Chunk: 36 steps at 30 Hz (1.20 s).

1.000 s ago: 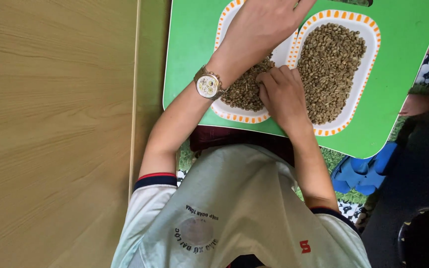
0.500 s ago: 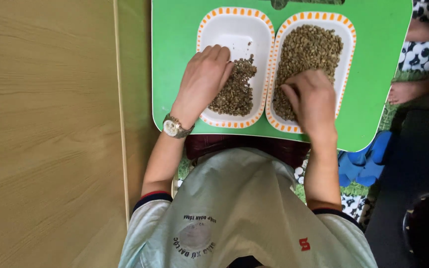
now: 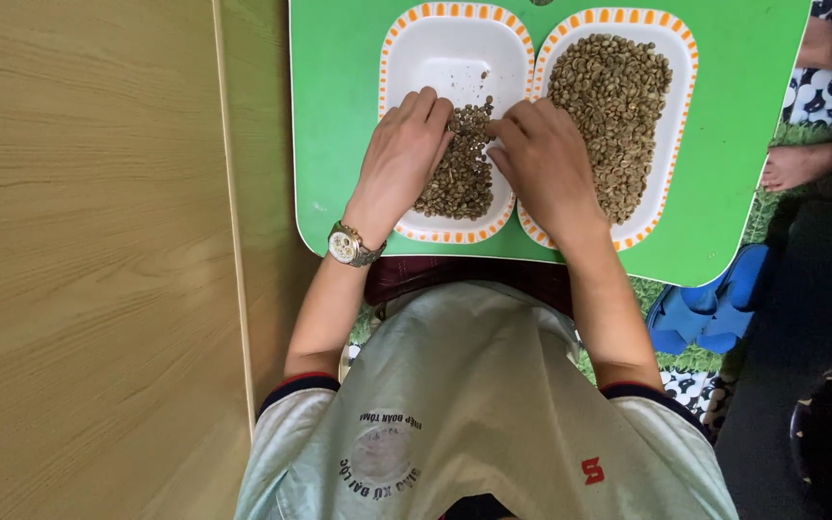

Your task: The person sorts coffee beans by hand on a two-compartment tray, shifting the beans to separate them into different containers.

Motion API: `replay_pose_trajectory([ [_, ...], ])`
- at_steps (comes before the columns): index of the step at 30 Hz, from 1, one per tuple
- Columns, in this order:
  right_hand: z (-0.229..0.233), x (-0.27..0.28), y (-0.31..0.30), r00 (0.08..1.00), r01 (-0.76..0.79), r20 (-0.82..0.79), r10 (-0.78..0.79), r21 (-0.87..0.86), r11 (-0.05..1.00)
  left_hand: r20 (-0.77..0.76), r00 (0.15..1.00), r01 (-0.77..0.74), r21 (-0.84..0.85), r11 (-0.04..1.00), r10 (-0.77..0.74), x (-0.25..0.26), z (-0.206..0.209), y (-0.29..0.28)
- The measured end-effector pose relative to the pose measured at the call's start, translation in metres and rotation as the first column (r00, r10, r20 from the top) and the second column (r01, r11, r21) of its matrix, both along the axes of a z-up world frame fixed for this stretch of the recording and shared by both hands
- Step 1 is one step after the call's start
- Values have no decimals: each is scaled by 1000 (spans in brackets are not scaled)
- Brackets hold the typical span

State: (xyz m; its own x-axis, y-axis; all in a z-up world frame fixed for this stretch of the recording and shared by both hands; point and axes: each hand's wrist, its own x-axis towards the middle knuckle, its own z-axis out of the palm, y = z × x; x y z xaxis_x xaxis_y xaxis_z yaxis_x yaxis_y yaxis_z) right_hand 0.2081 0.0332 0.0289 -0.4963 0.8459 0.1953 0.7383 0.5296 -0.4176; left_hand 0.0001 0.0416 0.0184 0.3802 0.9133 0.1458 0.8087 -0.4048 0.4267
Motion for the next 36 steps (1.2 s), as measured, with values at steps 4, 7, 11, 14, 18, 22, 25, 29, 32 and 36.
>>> replay_pose_trajectory([
  [4, -18, -7, 5, 986, 4, 165, -15, 64, 998, -53, 999, 4, -2, 1000, -4, 2, -9, 3],
  [7, -24, -11, 9, 984, 17, 171, -39, 126, 992, -84, 996, 11, 11, 1000, -10, 3, -10, 4],
  [11, -31, -10, 16, 965, -47, 260, 20, 98, 994, -70, 991, 116, 0, 993, -116, -3, -20, 11],
  [14, -37, -12, 16, 974, -37, 227, 12, 107, 994, -67, 992, 100, -48, 994, -103, -5, -23, 10],
  [18, -43, -12, 19, 961, -30, 278, -8, 131, 991, -90, 991, 98, -29, 995, -100, -4, -23, 9],
  [22, -53, -14, 22, 934, -32, 357, -4, 95, 995, -45, 996, 83, -4, 997, -83, -5, -21, 5],
  [25, -56, -14, 22, 931, -45, 365, -1, 118, 992, 18, 998, 59, -4, 998, -59, -7, -18, -1],
  [29, -60, -14, 21, 931, -52, 366, 10, 106, 993, 99, 995, 11, -5, 1000, -10, -10, -2, -24],
  [32, -60, -13, 23, 934, -48, 358, 7, 104, 993, 197, 980, -10, -51, 999, 19, -12, 3, -43],
  [36, -62, -10, 26, 914, -77, 405, 6, 161, 984, 215, 977, -29, 101, 994, 7, -13, 8, -74],
])
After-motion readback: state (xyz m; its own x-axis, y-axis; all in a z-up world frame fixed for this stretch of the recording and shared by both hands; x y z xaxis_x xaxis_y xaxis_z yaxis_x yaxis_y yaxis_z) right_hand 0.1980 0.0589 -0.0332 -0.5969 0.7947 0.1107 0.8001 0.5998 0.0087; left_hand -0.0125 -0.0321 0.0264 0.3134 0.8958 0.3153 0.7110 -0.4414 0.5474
